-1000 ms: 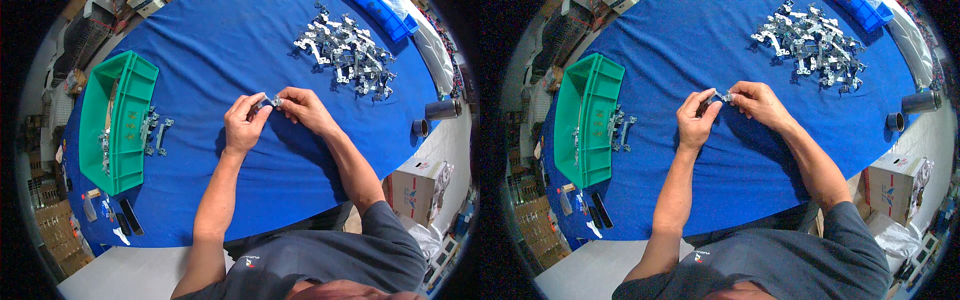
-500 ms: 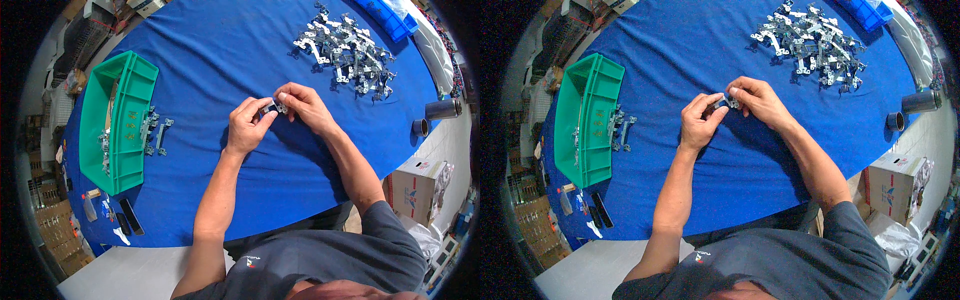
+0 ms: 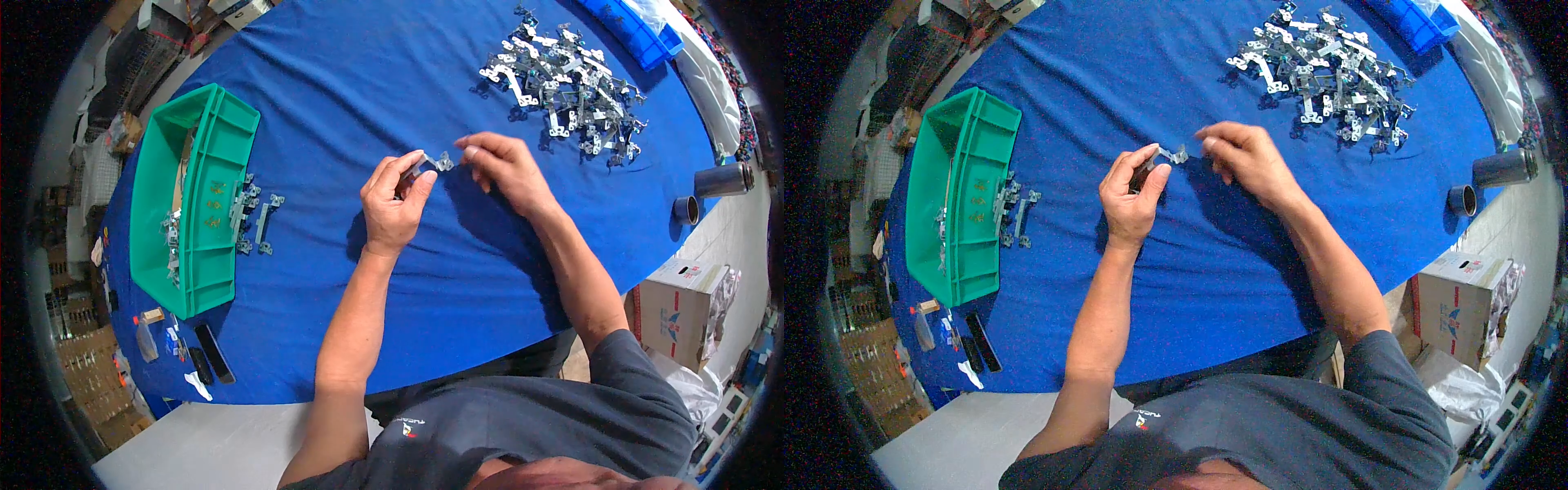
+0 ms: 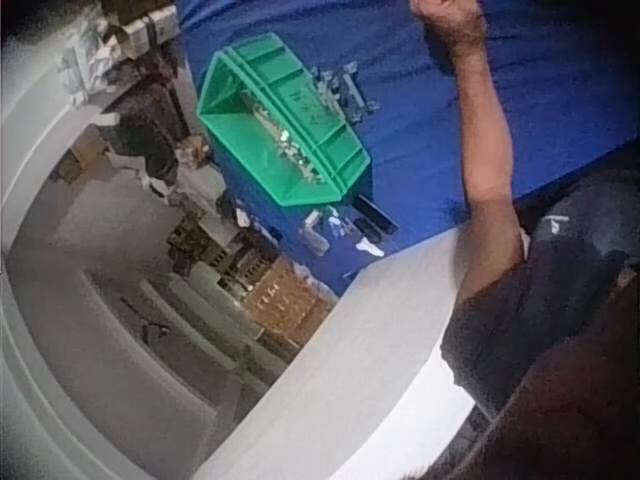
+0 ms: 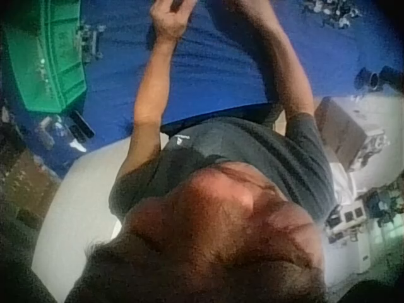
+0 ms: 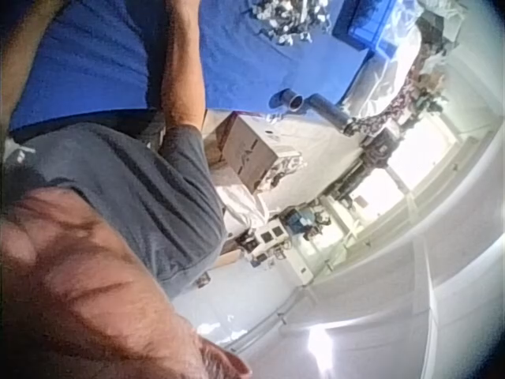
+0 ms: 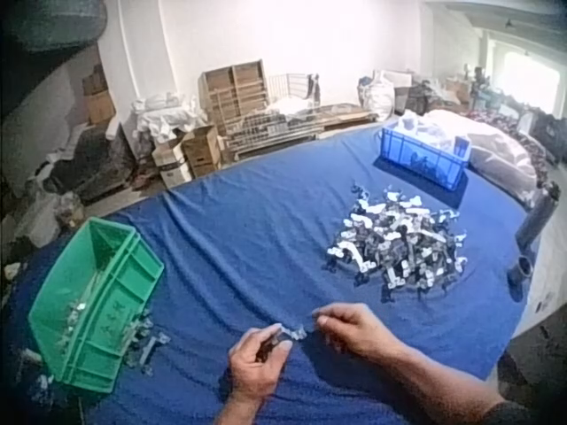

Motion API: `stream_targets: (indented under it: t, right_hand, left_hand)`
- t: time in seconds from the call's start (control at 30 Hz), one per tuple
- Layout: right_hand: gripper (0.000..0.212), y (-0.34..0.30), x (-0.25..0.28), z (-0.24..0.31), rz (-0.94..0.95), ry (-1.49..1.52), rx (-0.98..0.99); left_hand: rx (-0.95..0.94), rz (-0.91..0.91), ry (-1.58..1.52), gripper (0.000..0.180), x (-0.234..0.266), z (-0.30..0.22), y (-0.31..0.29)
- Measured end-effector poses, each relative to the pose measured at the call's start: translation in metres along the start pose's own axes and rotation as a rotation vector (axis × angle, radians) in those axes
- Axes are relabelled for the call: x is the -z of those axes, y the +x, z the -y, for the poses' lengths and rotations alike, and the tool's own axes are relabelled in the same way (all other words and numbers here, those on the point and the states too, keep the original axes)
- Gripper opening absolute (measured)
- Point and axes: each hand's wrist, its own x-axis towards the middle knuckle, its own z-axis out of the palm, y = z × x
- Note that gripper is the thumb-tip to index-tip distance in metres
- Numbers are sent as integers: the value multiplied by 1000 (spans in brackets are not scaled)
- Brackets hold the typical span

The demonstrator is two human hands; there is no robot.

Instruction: The person assembles small metal brackets together by hand, then reaches over to a pile on the blue table to pick up more metal parts and attach them.

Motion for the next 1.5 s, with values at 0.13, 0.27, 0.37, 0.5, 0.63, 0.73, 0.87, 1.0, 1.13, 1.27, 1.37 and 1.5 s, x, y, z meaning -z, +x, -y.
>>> stream_targets:
  t: [0.13,0.27,0.37,0.5,0.63,0.73,0.87,1.0,1.13,1.27,1.37,1.5]
  right_hand:
    - [21,-4,-9,6,160,-42,-110]
    - [21,-4,-7,1,145,-102,-60]
    - [19,-4,-8,2,146,-121,-47]
    - [18,-3,-8,-3,142,-161,8]
    - [20,-2,-8,-1,139,-183,-5]
    - [21,-1,-7,0,131,27,1]
    - [23,-1,-7,3,161,92,-51]
    - [21,0,-5,-1,113,30,-13]
    - [20,1,-6,-1,-73,131,81]
    - [18,-2,-4,-1,86,9,-34]
    - [18,-4,-12,0,169,-42,-31]
    - [18,-3,-9,-3,158,-79,-30]
  left_hand:
    - [-6,2,-2,25,2,0,0]
    - [3,32,-36,26,-1,3,0]
    - [36,38,-57,25,-1,3,-1]
    - [7,60,-56,24,-2,4,-1]
    - [6,56,-34,24,-3,4,-1]
    - [6,82,5,25,-4,3,-2]
    - [-2,134,35,25,-3,2,-3]
    - [-9,181,53,24,-4,-1,-2]
    - [38,132,59,25,-3,0,-2]
    - [143,-26,1,26,-2,6,-1]
    - [125,-27,9,26,-3,8,-2]
    - [138,13,7,27,-3,9,-2]
